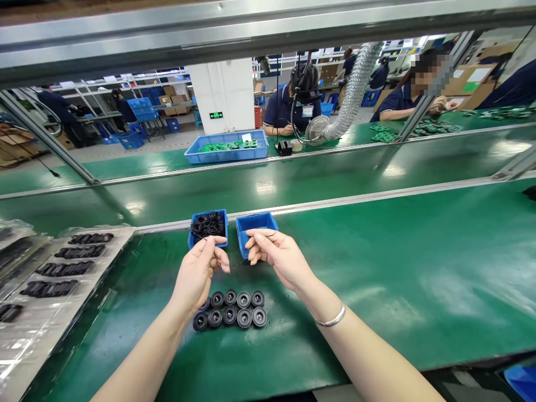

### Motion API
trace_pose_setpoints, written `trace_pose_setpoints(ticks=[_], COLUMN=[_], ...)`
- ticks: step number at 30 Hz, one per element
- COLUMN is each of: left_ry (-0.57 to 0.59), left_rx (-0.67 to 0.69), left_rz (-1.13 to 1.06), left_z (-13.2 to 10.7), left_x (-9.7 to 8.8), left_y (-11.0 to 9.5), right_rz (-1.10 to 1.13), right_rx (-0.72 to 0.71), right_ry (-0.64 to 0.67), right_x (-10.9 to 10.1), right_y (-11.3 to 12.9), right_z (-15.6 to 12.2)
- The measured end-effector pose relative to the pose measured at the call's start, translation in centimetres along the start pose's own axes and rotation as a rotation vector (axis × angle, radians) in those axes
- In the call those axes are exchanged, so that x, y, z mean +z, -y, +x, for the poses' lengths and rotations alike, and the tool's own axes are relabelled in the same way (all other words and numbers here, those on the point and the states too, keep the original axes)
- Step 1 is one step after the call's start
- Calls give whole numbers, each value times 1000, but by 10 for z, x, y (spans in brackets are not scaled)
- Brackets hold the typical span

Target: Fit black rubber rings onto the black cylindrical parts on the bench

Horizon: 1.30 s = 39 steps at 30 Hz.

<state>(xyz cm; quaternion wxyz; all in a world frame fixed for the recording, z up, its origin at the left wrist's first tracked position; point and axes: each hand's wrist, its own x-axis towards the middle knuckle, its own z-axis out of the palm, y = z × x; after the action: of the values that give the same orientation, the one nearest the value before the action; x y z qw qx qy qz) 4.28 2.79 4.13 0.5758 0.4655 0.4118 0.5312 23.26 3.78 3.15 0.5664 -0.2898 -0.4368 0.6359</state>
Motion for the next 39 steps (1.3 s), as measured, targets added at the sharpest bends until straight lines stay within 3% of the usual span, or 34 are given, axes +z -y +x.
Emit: trace_pose_setpoints(ticks=[6,12,18,32,39], left_ry=[226,305,426,538,540], left_rx=[-104,-116,-178,-326,-397], left_rz=[180,311,421,279,157], left_z=[-4,-8,-10,-14,-14], left_x=[4,-1,0,-11,-12], left_y=[1,0,-11,-17,-17], right_rz=[-10,26,56,150,141], right_rx=[63,27,66,36,39], right_ry=[120,54,141,275,191], right_x=[11,17,16,14,15], right_y=[1,0,1,-7,-6], right_z=[1,-2,-7,-12,-11])
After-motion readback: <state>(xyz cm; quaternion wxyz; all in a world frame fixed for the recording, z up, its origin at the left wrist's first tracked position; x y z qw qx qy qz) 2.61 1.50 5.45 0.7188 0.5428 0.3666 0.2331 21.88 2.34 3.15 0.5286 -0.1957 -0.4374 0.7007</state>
